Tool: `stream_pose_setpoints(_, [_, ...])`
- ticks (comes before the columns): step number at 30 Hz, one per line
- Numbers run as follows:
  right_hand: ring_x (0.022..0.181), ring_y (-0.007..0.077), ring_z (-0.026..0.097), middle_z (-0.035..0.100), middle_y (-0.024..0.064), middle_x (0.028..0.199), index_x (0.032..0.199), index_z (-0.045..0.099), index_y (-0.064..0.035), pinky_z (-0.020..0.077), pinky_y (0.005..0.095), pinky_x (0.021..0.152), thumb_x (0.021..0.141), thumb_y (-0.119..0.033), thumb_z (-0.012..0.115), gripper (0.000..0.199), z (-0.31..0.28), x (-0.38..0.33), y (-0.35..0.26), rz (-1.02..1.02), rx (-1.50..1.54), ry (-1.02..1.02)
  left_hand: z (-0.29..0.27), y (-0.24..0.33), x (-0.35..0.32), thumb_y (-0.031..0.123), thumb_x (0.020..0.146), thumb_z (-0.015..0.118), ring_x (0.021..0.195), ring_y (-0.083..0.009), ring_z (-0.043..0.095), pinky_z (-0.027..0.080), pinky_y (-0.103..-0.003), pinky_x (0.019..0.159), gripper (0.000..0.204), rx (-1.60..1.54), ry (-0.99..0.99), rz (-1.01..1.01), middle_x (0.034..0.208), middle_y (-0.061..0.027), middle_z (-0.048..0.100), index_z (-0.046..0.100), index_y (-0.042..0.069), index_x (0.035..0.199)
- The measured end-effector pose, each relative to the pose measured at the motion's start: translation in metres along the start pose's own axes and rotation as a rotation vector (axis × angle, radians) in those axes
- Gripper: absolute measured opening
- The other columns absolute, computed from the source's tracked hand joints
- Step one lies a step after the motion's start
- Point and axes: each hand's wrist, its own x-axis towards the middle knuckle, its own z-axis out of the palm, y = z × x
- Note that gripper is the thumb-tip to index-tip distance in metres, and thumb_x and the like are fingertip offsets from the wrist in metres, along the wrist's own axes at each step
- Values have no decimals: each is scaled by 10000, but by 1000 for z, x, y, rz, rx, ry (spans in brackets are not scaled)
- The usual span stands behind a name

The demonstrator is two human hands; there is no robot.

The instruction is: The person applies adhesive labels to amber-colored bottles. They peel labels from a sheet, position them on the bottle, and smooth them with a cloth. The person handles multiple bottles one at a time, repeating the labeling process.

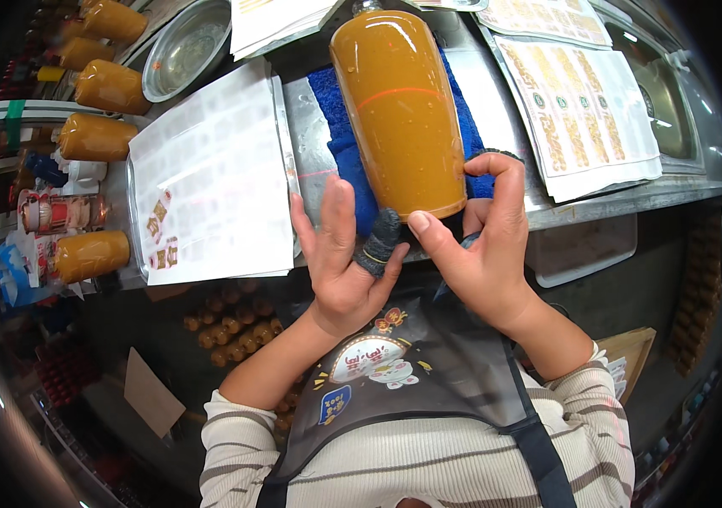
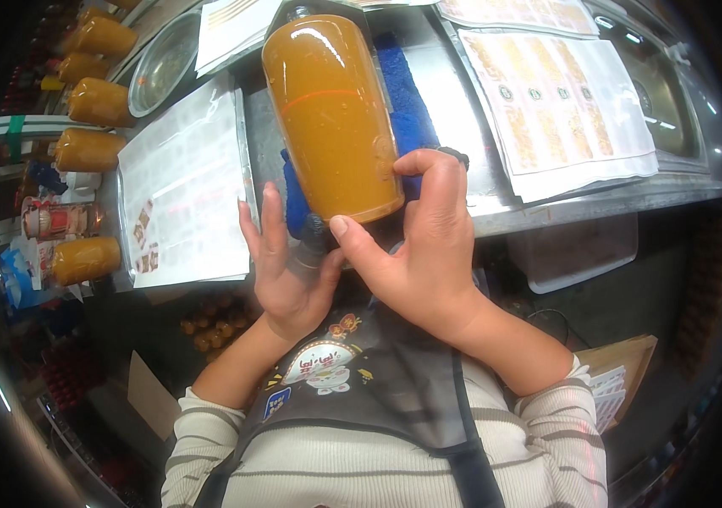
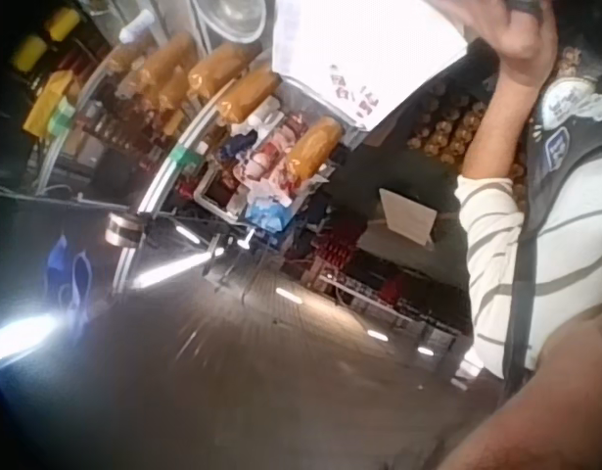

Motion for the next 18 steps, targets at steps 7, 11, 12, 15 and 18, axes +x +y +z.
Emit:
stream_pose_setpoints(7, [610, 141, 521, 481, 136, 1110, 1192, 440, 19, 401, 265, 494, 826, -163, 776, 529, -2, 0, 2, 67, 196, -27, -6, 4, 15, 114, 734, 832, 1372, -514, 429, 148, -742, 1090, 217, 37, 10, 30, 1505, -324, 409, 742, 4, 897])
stream_pose_setpoints(11, [585, 94, 495, 488, 120, 1110, 1203, 457, 17, 381, 236, 492, 861, -101, 724, 450, -5, 0, 3, 81, 287, -53, -8, 5, 22, 131, 732, 833, 1350, -517, 455, 151, -749, 1084, 189, 57, 2, 59, 1487, -330, 429, 739, 32, 862])
stream_pose_setpoints(12, [580, 82, 487, 490, 115, 1109, 1207, 463, 18, 376, 229, 492, 871, -84, 708, 428, -5, 0, 3, 77, 317, -53, -9, 5, 24, 133, 730, 833, 1345, -519, 461, 152, -750, 1083, 183, 62, 4, 65, 1483, -331, 434, 737, 37, 853])
stream_pose_setpoints(15, [580, 56, 475, 497, 95, 1103, 1204, 484, 24, 368, 215, 495, 893, -41, 664, 365, -10, -1, 9, 137, 418, -101, -12, 7, 28, 134, 730, 827, 1341, -517, 466, 147, -749, 1085, 195, 107, -21, 78, 1478, -330, 441, 748, 51, 888])
stream_pose_setpoints(18, [581, 34, 462, 497, 73, 1083, 1188, 508, 23, 355, 208, 493, 902, -22, 642, 319, -6, 0, 20, 133, 597, -65, -14, 10, 31, 127, 724, 823, 1345, -513, 464, 139, -747, 1090, 229, 138, -42, 81, 1477, -331, 441, 754, 57, 931])
